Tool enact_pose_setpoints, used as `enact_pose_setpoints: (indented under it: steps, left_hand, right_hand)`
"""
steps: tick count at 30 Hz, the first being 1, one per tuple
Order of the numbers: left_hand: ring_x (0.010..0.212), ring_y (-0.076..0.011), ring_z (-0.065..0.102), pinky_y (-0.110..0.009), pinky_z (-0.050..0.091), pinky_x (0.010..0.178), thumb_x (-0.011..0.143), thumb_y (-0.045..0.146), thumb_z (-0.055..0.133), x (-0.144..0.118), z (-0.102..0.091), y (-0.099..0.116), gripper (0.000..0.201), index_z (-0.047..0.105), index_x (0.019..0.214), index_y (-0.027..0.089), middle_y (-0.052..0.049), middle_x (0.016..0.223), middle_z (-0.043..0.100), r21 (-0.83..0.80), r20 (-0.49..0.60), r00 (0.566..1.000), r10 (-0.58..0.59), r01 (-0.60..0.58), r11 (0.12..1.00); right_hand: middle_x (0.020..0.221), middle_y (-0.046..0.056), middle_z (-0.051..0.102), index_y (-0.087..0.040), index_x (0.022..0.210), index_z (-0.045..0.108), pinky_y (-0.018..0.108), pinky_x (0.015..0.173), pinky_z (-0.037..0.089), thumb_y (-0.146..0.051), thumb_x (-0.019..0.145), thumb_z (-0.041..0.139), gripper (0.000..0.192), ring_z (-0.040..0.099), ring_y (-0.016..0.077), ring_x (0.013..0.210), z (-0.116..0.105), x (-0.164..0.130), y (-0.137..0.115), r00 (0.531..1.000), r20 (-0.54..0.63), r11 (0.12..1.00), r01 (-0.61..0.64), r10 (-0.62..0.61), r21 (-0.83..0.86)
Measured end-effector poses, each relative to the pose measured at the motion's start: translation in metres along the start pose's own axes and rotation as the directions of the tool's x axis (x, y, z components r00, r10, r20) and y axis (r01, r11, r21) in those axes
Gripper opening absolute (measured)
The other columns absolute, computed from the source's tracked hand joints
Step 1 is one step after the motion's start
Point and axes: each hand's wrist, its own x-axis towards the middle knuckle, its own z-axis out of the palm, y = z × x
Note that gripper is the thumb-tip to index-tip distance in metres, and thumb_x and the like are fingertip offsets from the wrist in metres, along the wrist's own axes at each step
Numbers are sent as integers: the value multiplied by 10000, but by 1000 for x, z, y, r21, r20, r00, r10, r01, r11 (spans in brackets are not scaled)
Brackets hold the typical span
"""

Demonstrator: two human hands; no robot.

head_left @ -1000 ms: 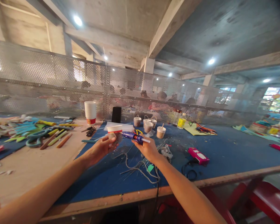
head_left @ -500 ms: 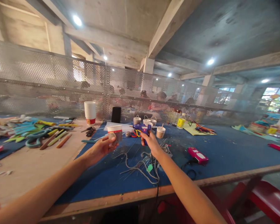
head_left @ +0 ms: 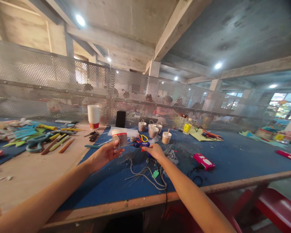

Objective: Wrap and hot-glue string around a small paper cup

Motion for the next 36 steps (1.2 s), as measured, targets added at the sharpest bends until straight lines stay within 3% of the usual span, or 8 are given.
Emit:
enact_pose_setpoints:
  steps: [11,14,18,21,25,27,31,36]
  left_hand:
    - [825,-211,765,-268,614,735,849,187,739,2,-1,-1,156,749,1004,174,-77,986,799,42,35,999,31,-33,999]
    - [922,-229,759,-284,605,790,844,222,754,2,-2,-3,230,741,1070,181,-86,1088,787,85,50,997,55,-59,995]
    - [1133,-269,697,-312,573,895,833,282,770,2,-1,-3,359,718,1175,187,-109,1261,734,187,44,995,95,-102,977]
    - [1239,-273,634,-319,534,972,814,329,786,1,2,-2,456,693,1241,200,-99,1322,705,246,35,987,156,-160,956]
    - [1145,-307,683,-390,542,953,782,376,806,-1,4,-2,480,693,1210,189,-105,1182,762,282,25,980,197,-196,939]
    - [1102,-314,702,-415,546,935,787,380,800,1,2,-3,469,692,1203,191,-104,1135,773,295,23,979,202,-200,935]
    - [1202,-303,652,-412,471,1049,802,371,789,6,-4,-4,411,718,1169,201,-113,1239,740,295,45,970,238,-241,925]
    - [1344,-328,544,-464,392,1117,804,410,777,7,-5,-5,458,705,1218,227,-126,1367,677,313,29,982,184,-184,932]
  right_hand:
    - [802,63,717,-211,750,680,279,646,418,-568,820,689,364,689,233,803,-2,-13,-9,997,-67,926,14,-42,-376]
    - [1010,103,716,-191,917,680,327,818,465,-442,843,717,264,674,252,979,-4,-16,-16,969,-175,917,98,-177,-387]
    - [998,77,717,-191,1009,646,347,910,485,-307,892,659,165,676,218,973,4,-20,-39,958,-87,958,278,-272,66]
    - [1036,64,720,-202,1015,650,355,922,511,-348,798,760,284,675,222,1004,17,-32,-67,956,171,836,112,-238,537]
    - [1000,51,743,-195,1006,693,382,978,484,-465,743,795,391,666,233,1046,32,-52,-98,801,419,639,-60,-427,767]
    - [863,36,746,-178,997,691,381,967,480,-496,737,795,424,691,222,947,36,-57,-103,801,418,625,-72,-428,777]
    - [608,-10,668,-172,901,662,344,803,516,-541,812,715,383,674,184,662,37,-48,-92,885,285,695,58,-368,716]
    - [609,-11,659,-196,846,670,299,745,515,-519,900,614,332,671,176,650,26,-31,-79,914,20,722,306,-405,620]
